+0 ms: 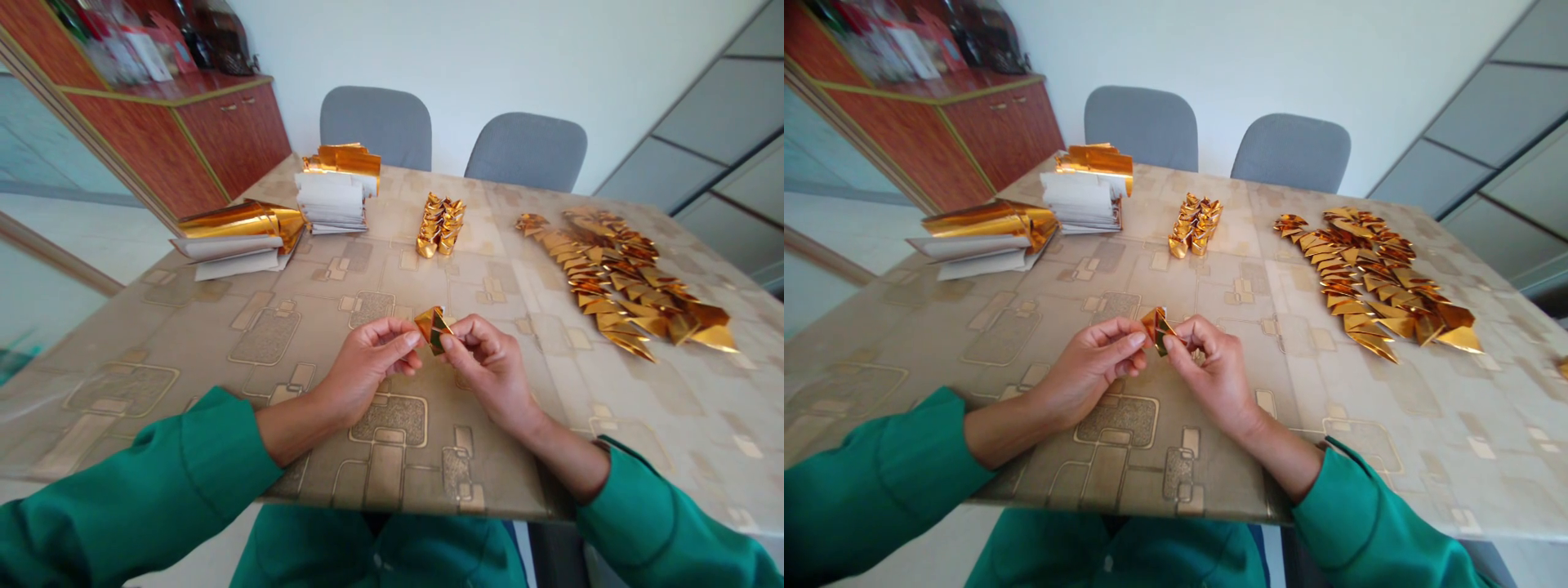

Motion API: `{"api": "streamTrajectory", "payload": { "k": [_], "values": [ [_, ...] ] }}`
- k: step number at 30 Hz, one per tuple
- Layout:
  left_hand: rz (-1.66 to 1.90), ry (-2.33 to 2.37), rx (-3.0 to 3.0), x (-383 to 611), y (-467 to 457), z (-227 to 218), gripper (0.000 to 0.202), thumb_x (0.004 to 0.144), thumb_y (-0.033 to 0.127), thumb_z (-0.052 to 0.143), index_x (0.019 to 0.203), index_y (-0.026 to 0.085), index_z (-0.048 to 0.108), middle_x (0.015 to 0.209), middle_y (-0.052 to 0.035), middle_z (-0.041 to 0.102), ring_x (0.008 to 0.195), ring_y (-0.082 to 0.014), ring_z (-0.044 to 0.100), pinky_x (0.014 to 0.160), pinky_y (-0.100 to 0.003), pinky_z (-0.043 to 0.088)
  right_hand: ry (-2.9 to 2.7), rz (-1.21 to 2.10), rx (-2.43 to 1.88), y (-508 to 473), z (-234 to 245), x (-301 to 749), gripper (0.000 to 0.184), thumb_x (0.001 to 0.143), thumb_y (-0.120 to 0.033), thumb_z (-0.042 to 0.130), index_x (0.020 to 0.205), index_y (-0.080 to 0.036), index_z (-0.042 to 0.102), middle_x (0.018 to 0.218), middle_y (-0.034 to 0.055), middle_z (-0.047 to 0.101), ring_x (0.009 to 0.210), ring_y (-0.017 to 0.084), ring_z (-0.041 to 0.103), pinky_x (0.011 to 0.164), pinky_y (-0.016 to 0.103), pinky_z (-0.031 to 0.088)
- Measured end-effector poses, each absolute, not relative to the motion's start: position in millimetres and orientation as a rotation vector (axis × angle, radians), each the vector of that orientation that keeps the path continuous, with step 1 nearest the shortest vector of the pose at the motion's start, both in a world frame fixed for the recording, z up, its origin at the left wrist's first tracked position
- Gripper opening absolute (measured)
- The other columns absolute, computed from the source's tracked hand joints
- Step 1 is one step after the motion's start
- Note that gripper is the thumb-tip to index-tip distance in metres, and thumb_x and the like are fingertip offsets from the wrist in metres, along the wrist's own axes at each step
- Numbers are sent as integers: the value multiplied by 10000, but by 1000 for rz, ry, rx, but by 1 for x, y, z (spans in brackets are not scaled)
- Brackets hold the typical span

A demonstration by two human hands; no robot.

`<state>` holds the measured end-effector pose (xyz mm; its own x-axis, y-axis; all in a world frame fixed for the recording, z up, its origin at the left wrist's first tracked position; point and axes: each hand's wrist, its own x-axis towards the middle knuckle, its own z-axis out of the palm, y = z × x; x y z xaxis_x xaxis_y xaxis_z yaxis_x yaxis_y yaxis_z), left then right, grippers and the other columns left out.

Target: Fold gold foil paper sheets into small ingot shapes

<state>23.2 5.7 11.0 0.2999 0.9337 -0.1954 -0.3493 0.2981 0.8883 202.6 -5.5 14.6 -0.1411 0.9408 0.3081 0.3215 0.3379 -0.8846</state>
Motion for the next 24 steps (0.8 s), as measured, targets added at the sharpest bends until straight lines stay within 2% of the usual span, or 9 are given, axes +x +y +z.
{"api": "streamTrajectory", "payload": {
  "k": [3,15,21,24],
  "values": [
    [1007,823,809,24,6,10,228,739,300,804,823,143,661,707,15,658,585,-65,593,549,-174,451,-1695,810,-1149,-5,14,202,180,920,-308,586,774,-204,580,679,-10,600,611,115,525,576,255,404],
    [1043,841,771,24,5,9,275,685,307,840,818,133,673,713,5,666,580,-68,593,534,-177,433,-1719,760,-1136,-4,13,202,149,909,-280,579,787,-193,581,682,-16,620,612,107,564,582,241,431],
    [999,849,758,26,5,11,309,655,315,862,804,131,665,680,26,626,537,-47,536,501,-166,389,-1768,640,-1150,-6,17,196,152,851,-224,594,716,-205,527,615,-47,538,539,88,488,533,232,376],
    [967,822,726,26,6,11,316,646,313,872,776,134,646,665,36,606,534,-38,512,504,-155,377,-1736,767,-1137,-8,19,195,197,867,-284,611,712,-206,519,614,-44,520,550,96,469,550,245,367]
  ]
}}
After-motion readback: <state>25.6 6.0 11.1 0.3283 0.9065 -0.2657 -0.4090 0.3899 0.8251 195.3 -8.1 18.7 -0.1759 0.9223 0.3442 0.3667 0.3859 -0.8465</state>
